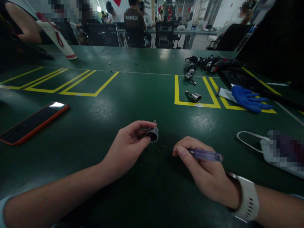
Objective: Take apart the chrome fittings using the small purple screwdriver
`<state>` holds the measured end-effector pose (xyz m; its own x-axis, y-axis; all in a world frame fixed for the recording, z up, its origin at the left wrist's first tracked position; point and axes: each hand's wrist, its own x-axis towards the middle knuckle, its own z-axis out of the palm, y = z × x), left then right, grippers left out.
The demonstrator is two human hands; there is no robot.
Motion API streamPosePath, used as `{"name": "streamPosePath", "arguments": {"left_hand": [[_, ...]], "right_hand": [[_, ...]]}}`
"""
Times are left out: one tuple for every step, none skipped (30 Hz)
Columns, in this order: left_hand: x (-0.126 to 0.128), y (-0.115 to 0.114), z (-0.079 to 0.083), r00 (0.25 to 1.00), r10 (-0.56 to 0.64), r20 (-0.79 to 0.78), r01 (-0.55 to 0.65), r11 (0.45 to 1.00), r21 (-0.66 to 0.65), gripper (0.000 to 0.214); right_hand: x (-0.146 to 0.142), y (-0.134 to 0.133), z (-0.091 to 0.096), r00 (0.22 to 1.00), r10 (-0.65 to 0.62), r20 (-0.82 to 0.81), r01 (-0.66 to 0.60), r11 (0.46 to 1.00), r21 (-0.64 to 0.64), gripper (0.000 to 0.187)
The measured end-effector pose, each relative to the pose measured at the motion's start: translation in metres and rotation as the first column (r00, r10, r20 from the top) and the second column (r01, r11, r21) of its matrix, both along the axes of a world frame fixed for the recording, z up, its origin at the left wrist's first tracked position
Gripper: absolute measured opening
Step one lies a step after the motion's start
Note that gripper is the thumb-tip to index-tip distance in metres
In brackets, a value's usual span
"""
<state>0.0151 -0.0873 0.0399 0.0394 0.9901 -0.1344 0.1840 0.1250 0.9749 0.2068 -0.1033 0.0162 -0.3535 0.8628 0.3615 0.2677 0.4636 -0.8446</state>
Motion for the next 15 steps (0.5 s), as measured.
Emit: {"name": "streamPosePath", "arguments": {"left_hand": [[-0.0002, 0.0003, 0.0002, 1.0, -0.001, 0.001, 0.001, 1.0, -0.008, 0.026], [-0.0004, 0.0006, 0.0001, 1.0, -0.005, 0.005, 0.005, 1.0, -0.016, 0.027], [-0.0006, 0.0009, -0.0003, 1.0, -0.007, 0.012, 0.007, 1.0, -0.02, 0.027], [-0.0006, 0.001, -0.0008, 1.0, -0.008, 0.019, 0.008, 1.0, -0.021, 0.027], [-0.0007, 0.0011, -0.0013, 1.0, -0.008, 0.028, 0.009, 1.0, -0.021, 0.027], [-0.0006, 0.001, -0.0018, 0.999, -0.008, 0.037, 0.009, 1.0, -0.018, 0.026], [-0.0005, 0.0009, -0.0021, 0.999, -0.007, 0.047, 0.008, 1.0, -0.013, 0.026], [-0.0004, 0.0007, -0.0022, 0.998, -0.007, 0.055, 0.007, 1.0, -0.009, 0.026], [-0.0003, 0.0005, -0.0021, 0.998, -0.006, 0.061, 0.006, 1.0, -0.006, 0.025], [-0.0002, 0.0003, -0.0018, 0.998, -0.004, 0.063, 0.005, 1.0, -0.007, 0.025], [-0.0002, 0.0003, -0.0014, 0.998, -0.002, 0.064, 0.003, 1.0, -0.011, 0.025], [-0.0003, 0.0003, -0.001, 0.998, 0.002, 0.063, -0.001, 1.0, -0.016, 0.024], [-0.0005, 0.0005, -0.0008, 0.998, 0.002, 0.062, -0.001, 1.0, -0.025, 0.025], [-0.0008, 0.0007, -0.0008, 0.998, -0.001, 0.063, 0.004, 0.999, -0.034, 0.026], [-0.0013, 0.0009, -0.001, 0.998, -0.006, 0.066, 0.009, 0.999, -0.04, 0.026]], "right_hand": [[-0.0006, 0.0012, -0.0012, 1.0, -0.006, 0.001, 0.006, 0.999, -0.045, 0.019], [-0.0011, 0.0021, -0.0025, 1.0, -0.007, 0.004, 0.008, 0.997, -0.081, 0.02], [-0.0014, 0.0027, -0.0036, 1.0, -0.005, 0.01, 0.006, 0.994, -0.105, 0.02], [-0.0016, 0.0031, -0.0044, 1.0, 0.0, 0.02, 0.002, 0.993, -0.118, 0.021], [-0.0016, 0.0032, -0.0049, 0.999, 0.003, 0.032, 0.0, 0.992, -0.124, 0.021], [-0.0016, 0.0031, -0.005, 0.999, 0.005, 0.044, 0.0, 0.992, -0.124, 0.022], [-0.0015, 0.0029, -0.0047, 0.998, 0.007, 0.057, 0.0, 0.993, -0.12, 0.022], [-0.0014, 0.0027, -0.0041, 0.997, 0.012, 0.072, -0.004, 0.993, -0.114, 0.022], [-0.0013, 0.0025, -0.0032, 0.996, 0.017, 0.088, -0.008, 0.994, -0.106, 0.022], [-0.0011, 0.0024, -0.002, 0.994, 0.02, 0.103, -0.01, 0.995, -0.095, 0.022], [-0.0009, 0.0024, -0.0008, 0.993, 0.015, 0.117, -0.006, 0.997, -0.078, 0.023], [-0.0007, 0.0025, 0.0005, 0.992, 0.005, 0.13, 0.003, 0.998, -0.059, 0.024], [-0.0005, 0.0028, 0.0016, 0.99, -0.009, 0.14, 0.015, 0.999, -0.042, 0.026], [-0.0004, 0.0031, 0.0024, 0.989, -0.028, 0.144, 0.032, 0.999, -0.028, 0.027], [-0.0003, 0.0034, 0.0029, 0.989, -0.043, 0.142, 0.047, 0.999, -0.023, 0.029]]}}
